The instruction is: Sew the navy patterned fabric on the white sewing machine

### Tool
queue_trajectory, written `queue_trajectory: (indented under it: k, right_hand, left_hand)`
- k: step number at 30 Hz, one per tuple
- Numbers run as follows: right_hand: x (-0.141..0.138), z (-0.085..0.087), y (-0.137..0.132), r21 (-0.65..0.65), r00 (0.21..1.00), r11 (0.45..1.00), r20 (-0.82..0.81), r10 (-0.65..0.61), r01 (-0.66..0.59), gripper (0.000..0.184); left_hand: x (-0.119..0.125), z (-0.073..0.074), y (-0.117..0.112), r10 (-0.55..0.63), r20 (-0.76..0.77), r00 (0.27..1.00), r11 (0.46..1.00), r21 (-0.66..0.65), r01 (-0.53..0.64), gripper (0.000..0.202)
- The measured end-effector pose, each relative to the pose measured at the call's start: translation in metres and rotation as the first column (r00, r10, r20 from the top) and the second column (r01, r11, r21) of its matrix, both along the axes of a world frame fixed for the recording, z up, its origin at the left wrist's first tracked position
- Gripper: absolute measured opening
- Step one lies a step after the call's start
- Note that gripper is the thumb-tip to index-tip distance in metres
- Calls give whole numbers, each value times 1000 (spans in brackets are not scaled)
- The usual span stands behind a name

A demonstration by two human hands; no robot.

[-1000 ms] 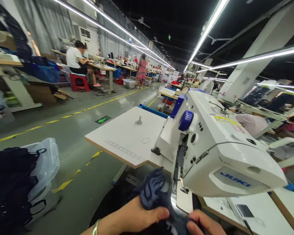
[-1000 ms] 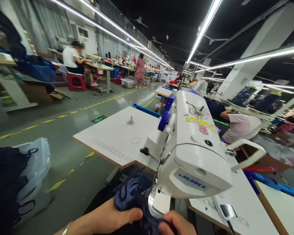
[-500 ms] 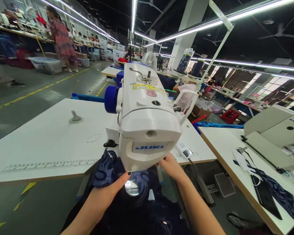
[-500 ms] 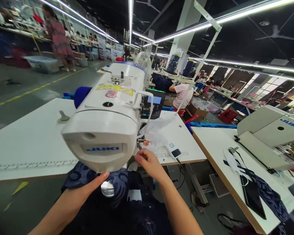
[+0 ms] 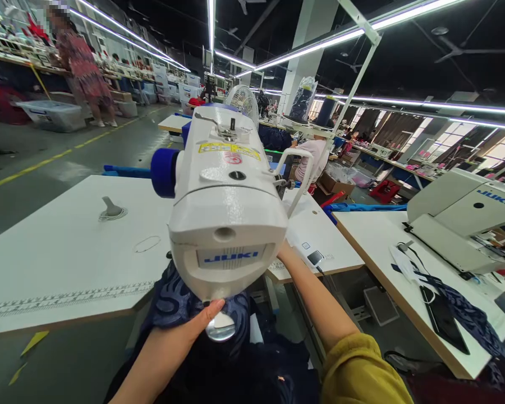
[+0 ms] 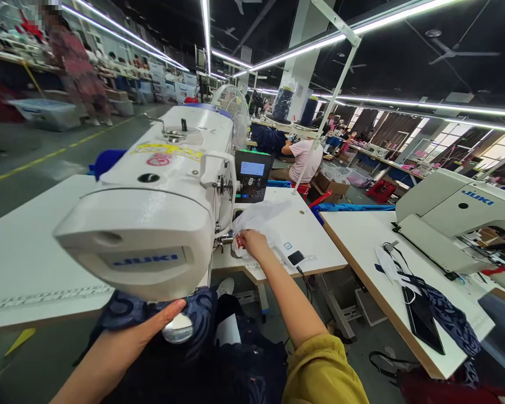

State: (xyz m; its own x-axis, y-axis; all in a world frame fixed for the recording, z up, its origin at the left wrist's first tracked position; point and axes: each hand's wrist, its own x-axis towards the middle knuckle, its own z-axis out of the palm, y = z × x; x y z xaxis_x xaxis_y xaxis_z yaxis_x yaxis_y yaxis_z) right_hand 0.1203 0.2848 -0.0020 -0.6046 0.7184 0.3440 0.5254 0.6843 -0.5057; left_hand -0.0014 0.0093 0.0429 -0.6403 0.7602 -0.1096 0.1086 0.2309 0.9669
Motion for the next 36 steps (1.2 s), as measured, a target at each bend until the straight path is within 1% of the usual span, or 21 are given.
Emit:
queue_trajectory:
  k: [4, 7, 10, 14, 16, 17, 18, 20, 21, 22, 23, 25, 28, 29, 30, 31, 32, 33, 34, 35, 36]
  right_hand:
    - [9, 1, -1, -89, 999, 996, 39, -2, 5, 7]
    - [13, 5, -4, -127, 1000, 992, 14, 3, -1, 14]
    - [18, 17, -14, -148, 999, 989, -42, -10, 4, 21]
    - [27, 37, -48, -204, 990, 979, -138, -18, -11, 19]
    - [32, 43, -74, -300, 979, 951, -202, 10, -72, 19]
    - [35, 45, -88, -380, 965, 916, -260, 29, -130, 20]
    - [36, 46, -102, -486, 935, 846, -353, 40, -220, 20]
    - [38, 46, -127, -640, 868, 671, -497, 10, -374, 22]
    - [38, 46, -137, -686, 845, 592, -535, -16, -423, 24]
    - [38, 46, -144, -714, 838, 543, -545, -34, -442, 25]
    - [38, 46, -150, -733, 837, 512, -545, -48, -448, 26]
    - [37, 46, -156, -747, 835, 487, -547, -63, -453, 28]
    - [36, 44, -158, -732, 826, 504, -561, -64, -458, 26]
    - [36, 43, -158, -722, 827, 522, -560, -56, -454, 25]
    - [36, 41, -158, -704, 830, 556, -556, -43, -443, 23]
    - [37, 40, -159, -667, 838, 615, -545, -19, -420, 21]
    - [37, 37, -159, -600, 851, 701, -525, 18, -385, 17]
    - [38, 35, -160, -493, 867, 799, -493, 71, -346, 14]
    - [39, 32, -161, -343, 884, 887, -448, 136, -311, 12]
    - [40, 30, -163, -163, 896, 943, -392, 206, -289, 14]
    - [40, 27, -163, 19, 904, 960, -333, 269, -279, 17]
  left_hand:
    - [0, -1, 0, 10, -57, 998, 1000, 4, -10, 62]
    - [1, -2, 1, 40, -153, 987, 999, 18, -38, 57]
    - [2, 1, 0, 12, -185, 983, 999, 33, -6, 54]
    - [3, 5, -1, 4, -111, 994, 999, 37, 1, 62]
    - [3, 3, -2, 9, -88, 996, 1000, 28, -7, 66]
    - [2, 1, -2, 7, -91, 996, 1000, 15, -6, 68]
    - [1, -2, -2, 5, -106, 994, 1000, 2, -5, 69]
    - [-1, -9, -1, -3, -148, 989, 1000, -15, 1, 69]
    - [-2, -12, 0, -7, -163, 987, 1000, -18, 4, 68]
    - [-3, -15, 0, -8, -171, 985, 1000, -14, 6, 67]
    - [-4, -17, 1, -10, -174, 985, 1000, -6, 9, 64]
    - [-5, -20, 1, -24, -176, 984, 999, 16, 28, 61]
    - [-5, -21, 1, -34, -173, 984, 998, 37, 41, 59]
    - [-5, -20, 1, -37, -169, 985, 999, 26, 42, 60]
    - [-5, -20, 0, -37, -167, 985, 999, 14, 40, 61]
    - [-4, -19, 0, -36, -171, 985, 999, 2, 37, 61]
    - [-4, -18, 0, -30, -180, 983, 1000, -4, 30, 62]
    - [-3, -18, 0, -23, -188, 982, 1000, -2, 23, 63]
    - [-3, -18, -1, -16, -192, 981, 1000, -1, 16, 64]
    - [-2, -18, -1, -8, -193, 981, 1000, -7, 6, 64]
    - [-2, -19, -1, -1, -188, 982, 1000, -20, -3, 63]
